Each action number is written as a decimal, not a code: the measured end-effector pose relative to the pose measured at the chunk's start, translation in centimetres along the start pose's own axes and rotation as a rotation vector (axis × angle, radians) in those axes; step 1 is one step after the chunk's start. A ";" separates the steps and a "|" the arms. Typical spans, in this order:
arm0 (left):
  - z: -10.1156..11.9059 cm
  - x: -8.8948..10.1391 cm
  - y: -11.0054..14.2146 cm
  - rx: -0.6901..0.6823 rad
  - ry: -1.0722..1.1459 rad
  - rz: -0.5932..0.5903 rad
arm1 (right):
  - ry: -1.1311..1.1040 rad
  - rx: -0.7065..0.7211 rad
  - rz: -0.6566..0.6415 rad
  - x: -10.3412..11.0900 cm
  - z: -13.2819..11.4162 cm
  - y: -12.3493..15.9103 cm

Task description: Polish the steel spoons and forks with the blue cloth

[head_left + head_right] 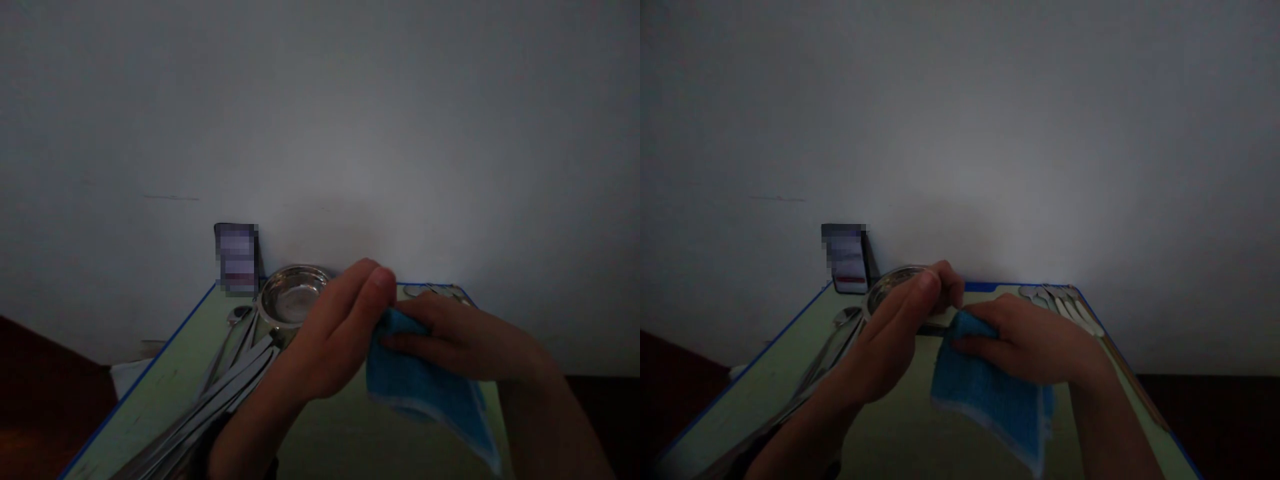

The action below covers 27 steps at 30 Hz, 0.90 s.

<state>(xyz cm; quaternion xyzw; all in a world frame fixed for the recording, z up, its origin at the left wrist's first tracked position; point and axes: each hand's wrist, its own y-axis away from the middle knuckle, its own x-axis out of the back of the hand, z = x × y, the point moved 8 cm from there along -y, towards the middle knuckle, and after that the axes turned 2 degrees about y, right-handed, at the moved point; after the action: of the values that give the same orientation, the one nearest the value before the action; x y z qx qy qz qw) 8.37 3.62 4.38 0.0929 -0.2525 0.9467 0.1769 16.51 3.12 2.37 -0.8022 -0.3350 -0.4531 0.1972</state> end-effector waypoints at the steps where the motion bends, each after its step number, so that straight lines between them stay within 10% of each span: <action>1: 0.0 -0.2 0.1 0.013 -0.011 -0.020 | -0.002 0.017 0.013 0.0 -0.2 -0.1; 18: -1.6 0.7 0.6 0.019 -0.645 -0.435 | 0.008 -0.023 0.068 -0.1 0.6 -0.9; 27: -1.2 4.0 0.4 0.041 -0.516 -0.374 | -0.122 -0.210 0.028 1.4 3.8 1.2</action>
<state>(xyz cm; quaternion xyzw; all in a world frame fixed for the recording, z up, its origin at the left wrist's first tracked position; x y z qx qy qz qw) 4.42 5.13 4.22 0.3780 -0.2487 0.8480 0.2760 20.12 5.10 1.60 -0.8492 -0.2859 -0.4331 0.0978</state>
